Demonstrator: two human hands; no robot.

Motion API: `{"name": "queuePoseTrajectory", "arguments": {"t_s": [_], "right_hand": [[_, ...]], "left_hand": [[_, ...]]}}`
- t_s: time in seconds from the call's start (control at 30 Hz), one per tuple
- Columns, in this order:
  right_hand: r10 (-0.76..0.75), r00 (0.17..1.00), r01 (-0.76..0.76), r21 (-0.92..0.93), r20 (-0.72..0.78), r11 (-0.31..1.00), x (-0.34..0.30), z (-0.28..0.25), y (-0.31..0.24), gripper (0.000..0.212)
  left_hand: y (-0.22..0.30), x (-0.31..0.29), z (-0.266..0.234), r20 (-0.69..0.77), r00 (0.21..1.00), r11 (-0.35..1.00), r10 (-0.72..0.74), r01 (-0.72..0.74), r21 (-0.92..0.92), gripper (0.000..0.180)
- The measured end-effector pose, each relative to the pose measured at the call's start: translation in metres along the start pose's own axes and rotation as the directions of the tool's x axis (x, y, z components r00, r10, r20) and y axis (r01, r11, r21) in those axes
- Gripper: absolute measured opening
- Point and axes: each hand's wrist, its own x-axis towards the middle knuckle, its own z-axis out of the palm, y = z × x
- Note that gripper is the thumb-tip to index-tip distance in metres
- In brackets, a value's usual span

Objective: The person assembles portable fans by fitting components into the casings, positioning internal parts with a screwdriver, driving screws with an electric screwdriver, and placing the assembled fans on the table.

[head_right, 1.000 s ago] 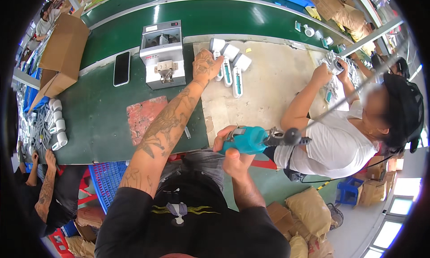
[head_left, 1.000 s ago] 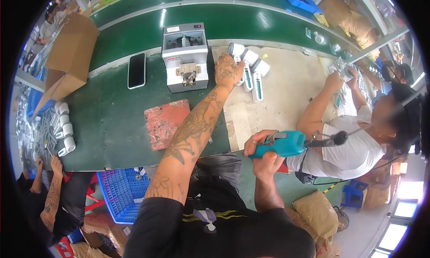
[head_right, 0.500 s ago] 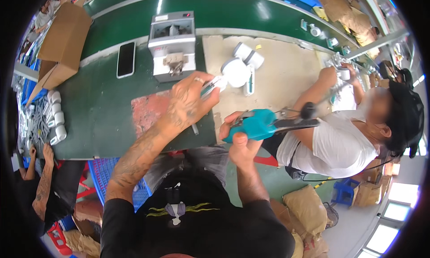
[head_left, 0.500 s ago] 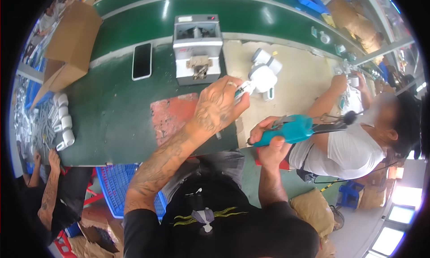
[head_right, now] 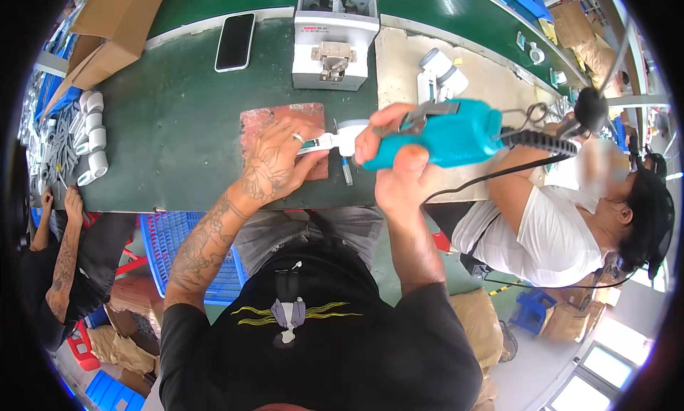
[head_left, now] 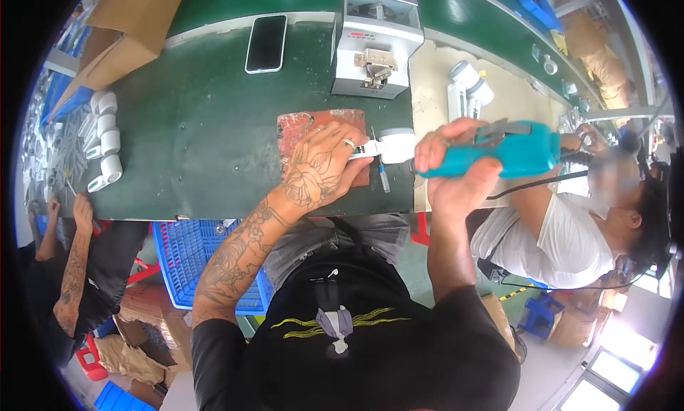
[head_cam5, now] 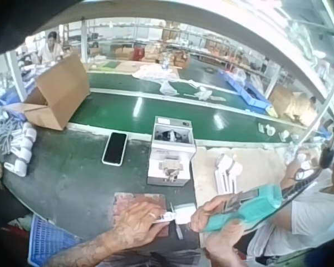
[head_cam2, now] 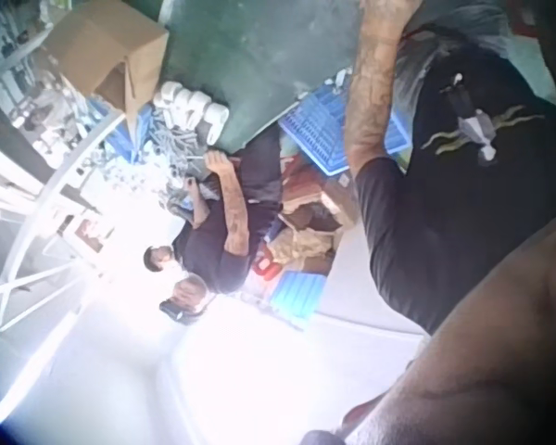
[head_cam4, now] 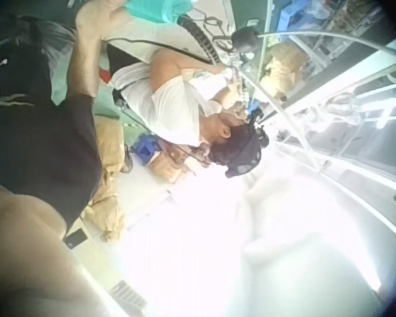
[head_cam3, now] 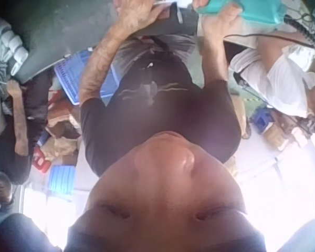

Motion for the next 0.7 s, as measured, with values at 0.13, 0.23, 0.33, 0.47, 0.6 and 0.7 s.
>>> {"name": "queuePoseTrajectory", "arguments": {"t_s": [0.13,0.23,0.33,0.47,0.6,0.7], "right_hand": [[-0.056,0.998,0.057,0.024,-0.025,0.998,0.035,0.014,0.006,0.081],[-0.089,0.996,0.089,0.0,-0.024,0.996,0.051,0.024,0.014,0.081],[-0.157,0.987,0.158,-0.022,0.032,0.987,0.071,0.028,0.032,0.075],[-0.274,0.96,0.267,-0.118,-0.055,0.957,0.105,0.039,0.044,0.055],[-0.241,0.97,0.239,-0.195,0.012,0.951,0.12,0.043,0.061,0.044],[-0.3,0.952,0.306,-0.182,0.058,0.934,0.122,0.039,0.076,0.039]], "left_hand": [[-0.005,0.001,0.0,0.005,1.0,0.997,0.02,-0.019,-0.071,0.026],[-0.005,0.002,-0.002,-0.01,1.0,0.996,0.02,-0.021,-0.09,0.024],[-0.008,0.01,-0.008,0.022,0.999,0.99,-0.036,0.039,-0.138,0.025],[-0.032,0.017,-0.004,0.011,1.0,0.999,0.003,-0.002,-0.048,0.031],[-0.029,0.009,-0.002,0.021,1.0,0.999,0.019,-0.018,-0.042,0.039],[-0.029,0.009,-0.003,-0.007,0.999,0.999,0.036,-0.036,-0.031,0.04]]}}
